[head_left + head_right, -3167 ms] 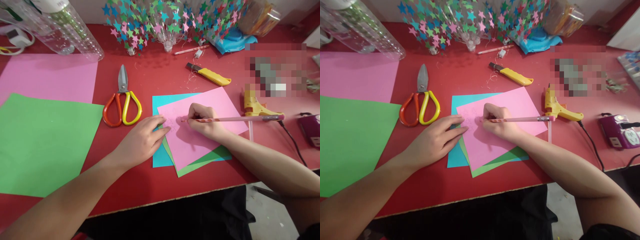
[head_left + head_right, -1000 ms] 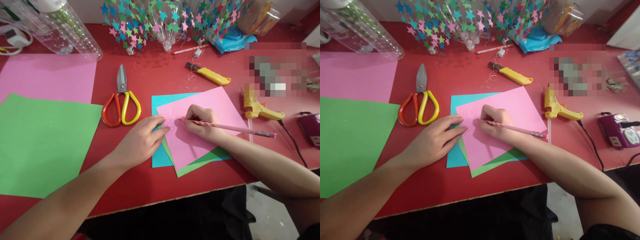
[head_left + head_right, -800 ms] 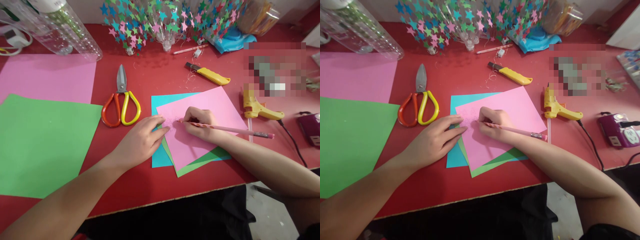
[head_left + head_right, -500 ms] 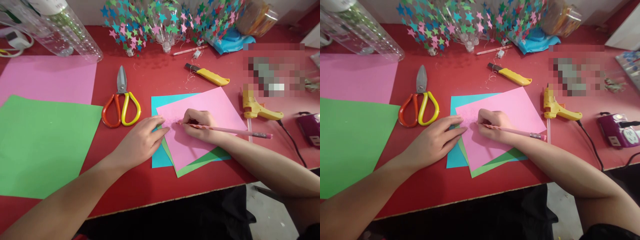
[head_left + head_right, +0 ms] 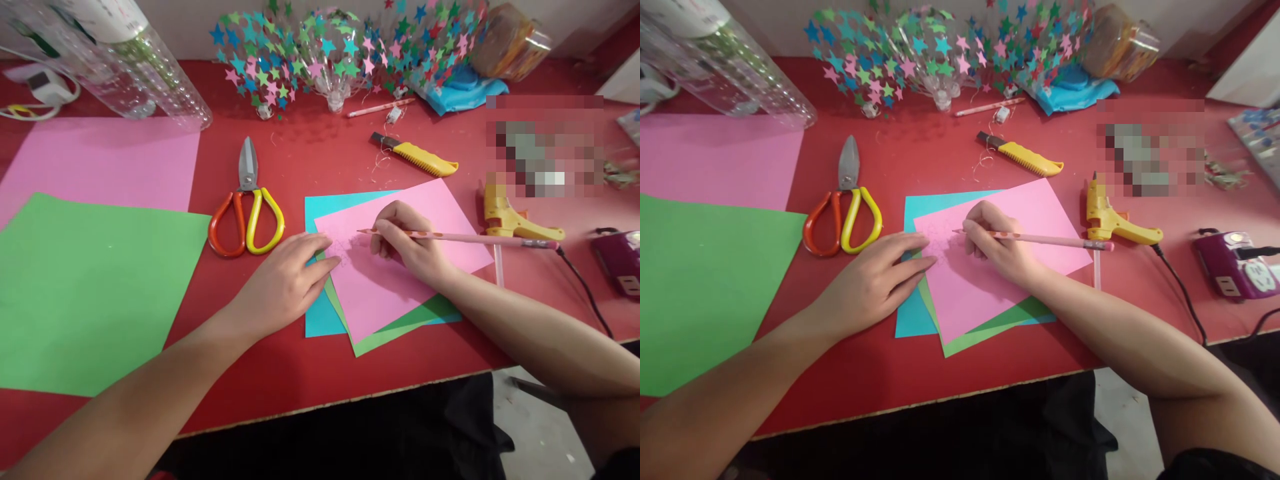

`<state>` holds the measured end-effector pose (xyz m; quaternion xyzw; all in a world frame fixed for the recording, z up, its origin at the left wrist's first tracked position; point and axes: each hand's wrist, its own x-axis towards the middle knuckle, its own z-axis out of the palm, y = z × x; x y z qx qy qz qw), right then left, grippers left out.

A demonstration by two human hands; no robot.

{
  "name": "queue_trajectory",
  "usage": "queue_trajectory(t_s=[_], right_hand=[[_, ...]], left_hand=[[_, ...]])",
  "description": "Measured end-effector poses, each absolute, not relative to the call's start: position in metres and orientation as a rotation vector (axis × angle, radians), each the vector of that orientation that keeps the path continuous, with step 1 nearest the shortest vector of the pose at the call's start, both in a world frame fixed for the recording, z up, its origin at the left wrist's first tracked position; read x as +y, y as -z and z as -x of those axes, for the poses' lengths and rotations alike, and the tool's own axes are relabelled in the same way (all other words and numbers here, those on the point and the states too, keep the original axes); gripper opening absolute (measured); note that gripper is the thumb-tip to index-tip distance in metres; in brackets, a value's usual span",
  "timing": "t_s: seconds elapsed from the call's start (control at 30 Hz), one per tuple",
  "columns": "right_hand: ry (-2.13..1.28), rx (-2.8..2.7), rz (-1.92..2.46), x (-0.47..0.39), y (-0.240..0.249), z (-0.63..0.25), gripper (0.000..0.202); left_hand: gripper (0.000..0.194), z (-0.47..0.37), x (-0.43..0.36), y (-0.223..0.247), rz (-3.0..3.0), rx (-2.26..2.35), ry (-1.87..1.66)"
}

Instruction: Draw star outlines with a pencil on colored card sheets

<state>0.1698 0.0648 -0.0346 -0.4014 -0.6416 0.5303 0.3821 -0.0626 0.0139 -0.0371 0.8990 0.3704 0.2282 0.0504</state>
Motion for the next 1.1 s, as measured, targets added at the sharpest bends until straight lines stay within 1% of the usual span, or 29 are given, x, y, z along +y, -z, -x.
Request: queue_trajectory(t_s=[0.17,0.37,0.53,0.77,0.83,0.93,1.1], right_hand=[[-1.215,-1.884,1.095,0.064,0.033,-0.172,0.004],[-1.190,-2.071,1.001,0.067,0.032,-0.176,0.006],[-1.194,-1.991,1.028,0.068,0.033,-0.172,0.008],[-1.294,-1.816,1.022,0.071,0.039,-0.173,0.004],[-1.323,-1.773,1.013,0.072,0.040,-0.173,0.007],[-1.308,-1.766,1.036,0.072,0.041,-0.173,0.010],[-1.322,-1.769,1.018,0.071,0.041,-0.174,0.005]], left_hand=[[0.022,0.064,0.018,0.038,-2.749,1.198,-0.701],[0.021,0.063,0.021,0.043,-2.689,1.174,-0.735],[0.022,0.061,0.029,0.042,-2.682,1.163,-0.743],[0.016,0.053,0.048,0.025,-2.653,1.206,-0.549],[0.017,0.050,0.048,0.024,-2.663,1.207,-0.535],[0.019,0.048,0.044,0.029,-2.665,1.232,-0.585],[0.019,0.051,0.035,0.041,-2.672,1.194,-0.780]])
